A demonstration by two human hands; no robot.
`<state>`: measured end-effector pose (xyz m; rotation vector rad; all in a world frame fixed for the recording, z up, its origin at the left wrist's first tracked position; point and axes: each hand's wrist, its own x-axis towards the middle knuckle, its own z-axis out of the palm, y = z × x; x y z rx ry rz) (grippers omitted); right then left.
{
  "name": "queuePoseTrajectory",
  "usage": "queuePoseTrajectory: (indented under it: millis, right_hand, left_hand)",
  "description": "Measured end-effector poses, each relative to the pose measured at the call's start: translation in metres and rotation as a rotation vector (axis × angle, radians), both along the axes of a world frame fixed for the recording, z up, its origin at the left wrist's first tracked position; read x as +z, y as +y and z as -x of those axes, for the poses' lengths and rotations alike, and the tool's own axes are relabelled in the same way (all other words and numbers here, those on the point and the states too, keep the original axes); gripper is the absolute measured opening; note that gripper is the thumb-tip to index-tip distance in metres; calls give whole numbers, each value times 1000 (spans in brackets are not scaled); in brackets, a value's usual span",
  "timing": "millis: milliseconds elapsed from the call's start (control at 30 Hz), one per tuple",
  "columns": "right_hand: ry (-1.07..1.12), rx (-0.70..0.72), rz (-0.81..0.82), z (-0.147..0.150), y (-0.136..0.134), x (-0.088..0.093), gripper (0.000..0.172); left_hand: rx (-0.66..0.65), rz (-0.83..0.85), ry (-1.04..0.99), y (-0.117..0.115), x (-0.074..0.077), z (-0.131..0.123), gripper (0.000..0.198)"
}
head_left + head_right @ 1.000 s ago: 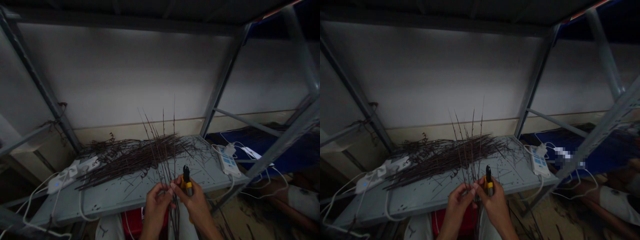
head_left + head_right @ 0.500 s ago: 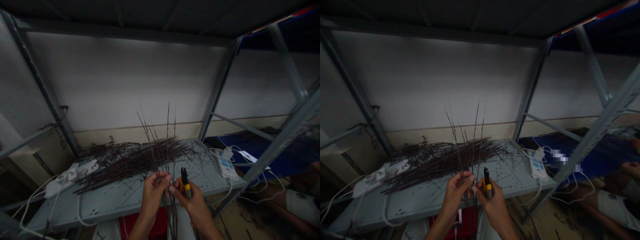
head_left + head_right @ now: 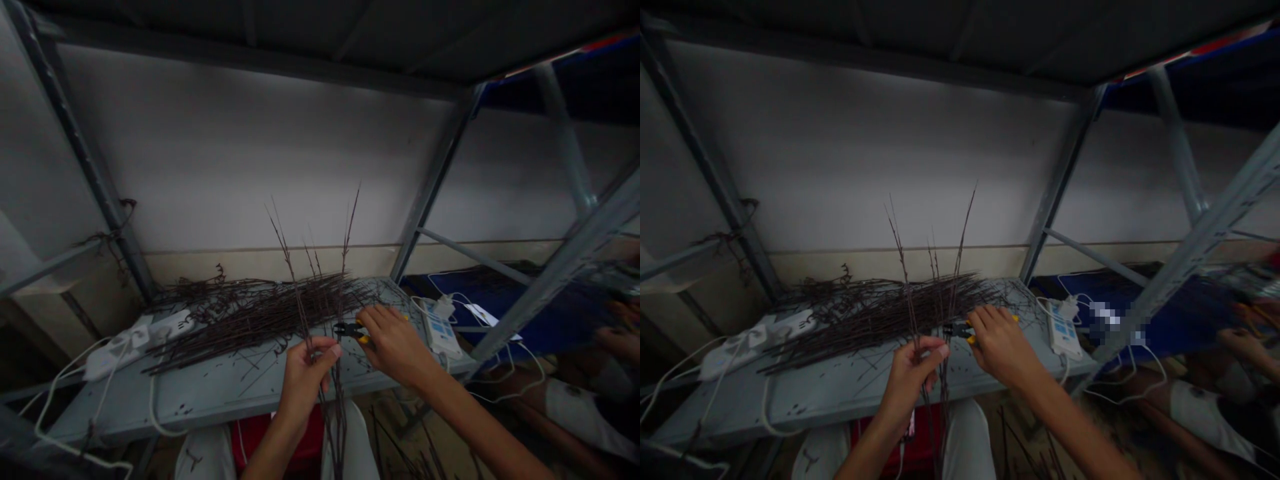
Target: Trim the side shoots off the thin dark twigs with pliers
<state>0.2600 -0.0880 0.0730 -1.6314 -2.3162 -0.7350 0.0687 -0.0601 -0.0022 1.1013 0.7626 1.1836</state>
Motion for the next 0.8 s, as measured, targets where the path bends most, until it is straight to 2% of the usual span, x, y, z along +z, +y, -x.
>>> queuePoseTrajectory:
  millis: [167,267,367,467,600,800]
  right_hand:
    - [-76,49,-4,2,0,-9,22]
    - [-49,36,-7,0,-1,-19,13]
    - [38,-8,44,-1,0,-28,15]
    - [323,-64,118,5,-1,-32,6]
    - [843,-72,170,18,-2,-23,26]
    - [1205,14,263,35,0,-2,29]
  left_hand:
    - [21,46,-19,-5,-4,3,36]
    - [29,96,-44,-9,-4,3,38]
    - [50,126,-65,-12,-1,1,39]
    - [77,147,-69,-14,0,0,42]
    - [71,163,-46,-12,-3,1,47]
    - [48,139,-64,-12,-1,2,50]
